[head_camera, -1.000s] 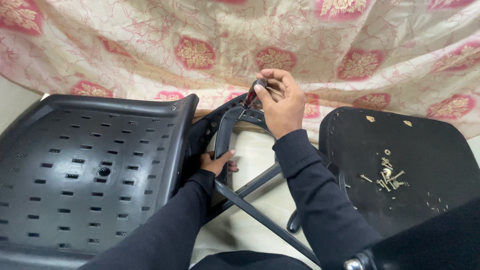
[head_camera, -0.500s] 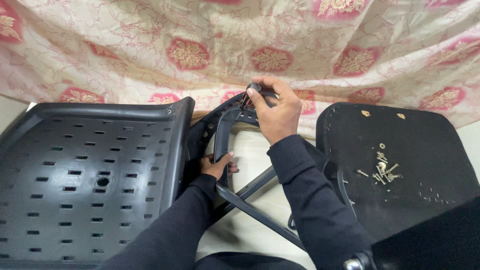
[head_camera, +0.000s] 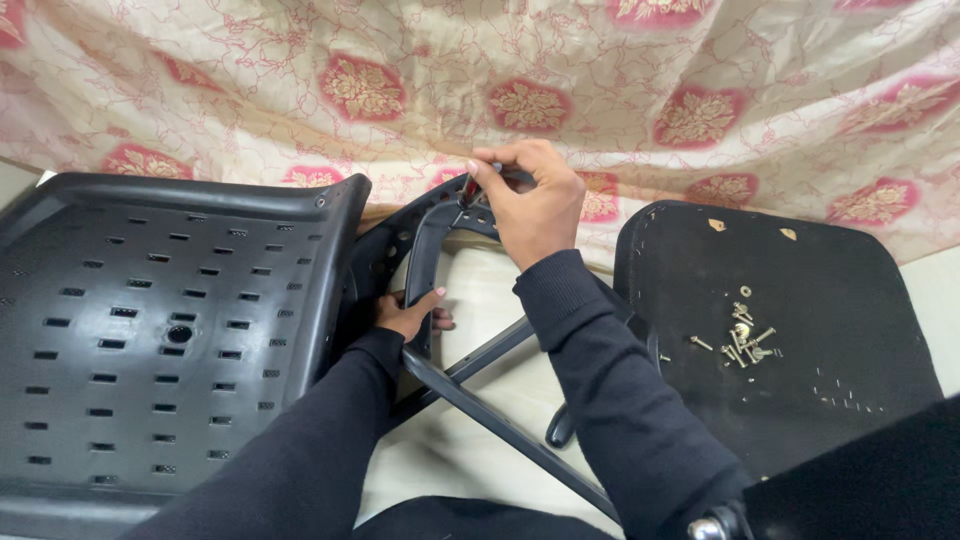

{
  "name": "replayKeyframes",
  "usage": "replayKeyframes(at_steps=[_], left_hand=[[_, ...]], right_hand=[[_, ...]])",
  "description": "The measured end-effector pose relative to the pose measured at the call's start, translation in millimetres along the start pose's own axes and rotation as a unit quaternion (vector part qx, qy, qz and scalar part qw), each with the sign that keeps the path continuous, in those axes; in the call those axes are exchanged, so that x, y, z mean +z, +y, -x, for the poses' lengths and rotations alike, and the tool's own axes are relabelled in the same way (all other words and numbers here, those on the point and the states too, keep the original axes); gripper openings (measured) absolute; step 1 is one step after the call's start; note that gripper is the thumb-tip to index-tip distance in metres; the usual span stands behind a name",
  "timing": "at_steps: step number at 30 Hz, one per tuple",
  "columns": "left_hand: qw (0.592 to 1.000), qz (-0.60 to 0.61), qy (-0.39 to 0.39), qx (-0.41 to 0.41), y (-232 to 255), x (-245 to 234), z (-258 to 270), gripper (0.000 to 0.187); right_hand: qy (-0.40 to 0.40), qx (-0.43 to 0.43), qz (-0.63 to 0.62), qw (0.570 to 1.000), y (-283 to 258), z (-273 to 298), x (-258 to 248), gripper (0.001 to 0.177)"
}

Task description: The person uses a screwdriver to tighten screws into the underside of a black plastic chair seat, securing it to the metal frame. The person works methodically across multiple screw holes while holding the seat steady with the other hand.

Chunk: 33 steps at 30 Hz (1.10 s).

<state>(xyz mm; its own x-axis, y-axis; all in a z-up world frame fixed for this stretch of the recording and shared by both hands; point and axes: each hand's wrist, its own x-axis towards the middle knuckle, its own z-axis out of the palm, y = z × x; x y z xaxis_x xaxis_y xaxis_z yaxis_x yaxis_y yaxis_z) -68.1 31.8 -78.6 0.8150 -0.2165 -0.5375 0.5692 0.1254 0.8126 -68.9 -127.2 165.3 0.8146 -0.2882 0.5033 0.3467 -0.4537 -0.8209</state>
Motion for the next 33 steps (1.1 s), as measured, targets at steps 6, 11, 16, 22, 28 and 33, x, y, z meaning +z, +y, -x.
replayKeyframes(at_steps=[6, 11, 16, 22, 28, 33], left_hand=[[1.000, -0.012, 0.001, -0.008, 0, -1, 0, 0.039], [1.000, -0.014, 0.007, -0.003, -3, 0, 0, 0.039], [1.000, -0.006, 0.011, -0.013, -5, -1, -5, 0.039], [1.000, -0.011, 0.016, -0.018, -13, -3, -18, 0.042], [0.971, -0.189, 0.129, 0.074, -6, -4, -11, 0.056], [0.917, -0.293, 0.193, 0.192, 26, 4, 20, 0.049]], right_hand=[[-0.038, 0.039, -0.063, 0.997, 8, -6, 8, 0.019], [0.032, -0.006, -0.079, 0.996, 14, 9, 17, 0.011], [0.041, 0.005, -0.023, 0.999, 7, 13, 20, 0.013], [0.011, 0.049, -0.077, 0.996, 4, 2, 10, 0.020], [0.004, -0.016, -0.037, 0.999, 9, 1, 9, 0.010], [-0.028, 0.094, -0.100, 0.990, 14, 2, 13, 0.014]])
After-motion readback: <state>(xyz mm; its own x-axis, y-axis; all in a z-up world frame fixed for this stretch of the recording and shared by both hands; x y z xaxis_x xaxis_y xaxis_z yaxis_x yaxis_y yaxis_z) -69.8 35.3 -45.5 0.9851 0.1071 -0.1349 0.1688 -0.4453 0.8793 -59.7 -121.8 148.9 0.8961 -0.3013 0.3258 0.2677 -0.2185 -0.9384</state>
